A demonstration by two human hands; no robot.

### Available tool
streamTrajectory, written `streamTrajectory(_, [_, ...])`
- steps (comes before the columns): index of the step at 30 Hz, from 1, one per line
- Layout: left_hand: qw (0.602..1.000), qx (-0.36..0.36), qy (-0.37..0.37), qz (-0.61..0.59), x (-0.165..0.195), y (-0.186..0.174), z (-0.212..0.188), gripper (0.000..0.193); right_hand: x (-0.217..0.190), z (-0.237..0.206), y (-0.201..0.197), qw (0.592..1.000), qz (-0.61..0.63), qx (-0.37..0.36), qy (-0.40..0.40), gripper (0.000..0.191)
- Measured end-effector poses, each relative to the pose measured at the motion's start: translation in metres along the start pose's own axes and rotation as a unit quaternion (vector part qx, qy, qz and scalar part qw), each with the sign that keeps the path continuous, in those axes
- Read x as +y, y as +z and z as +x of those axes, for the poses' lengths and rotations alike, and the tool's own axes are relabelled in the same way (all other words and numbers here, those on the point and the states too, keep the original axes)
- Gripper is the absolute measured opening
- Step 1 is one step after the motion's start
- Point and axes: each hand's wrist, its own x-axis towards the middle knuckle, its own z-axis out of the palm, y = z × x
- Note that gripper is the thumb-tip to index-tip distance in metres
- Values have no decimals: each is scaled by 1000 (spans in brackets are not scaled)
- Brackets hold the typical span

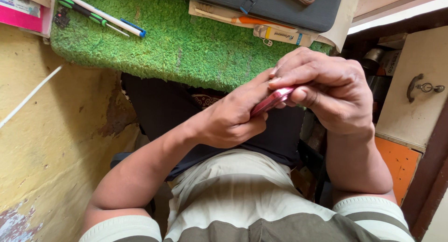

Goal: The person uses a screwdriver to tighten screws on the internal frame of a disassembled smartphone, then aligns the pink back cover onto the phone body and presses it into place. They then power on the phone and tap the setup screen, leaving the reassembled phone on the work mat.

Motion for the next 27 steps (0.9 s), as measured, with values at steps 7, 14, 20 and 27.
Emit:
streamTrajectory(7, [994,-38,81,56,5,-13,4,66,-15,0,12,985,-127,40,-114,23])
streamTrajectory(14, [993,-3,70,93,19,-21,7,58,-11,-4,19,958,-209,94,-170,23])
streamTrajectory(20, [965,153,148,153,48,-28,3,36,-10,-6,18,929,-280,144,-195,21])
streamTrajectory(27, [965,190,113,143,53,-25,3,21,-3,-4,18,929,-285,142,-187,19])
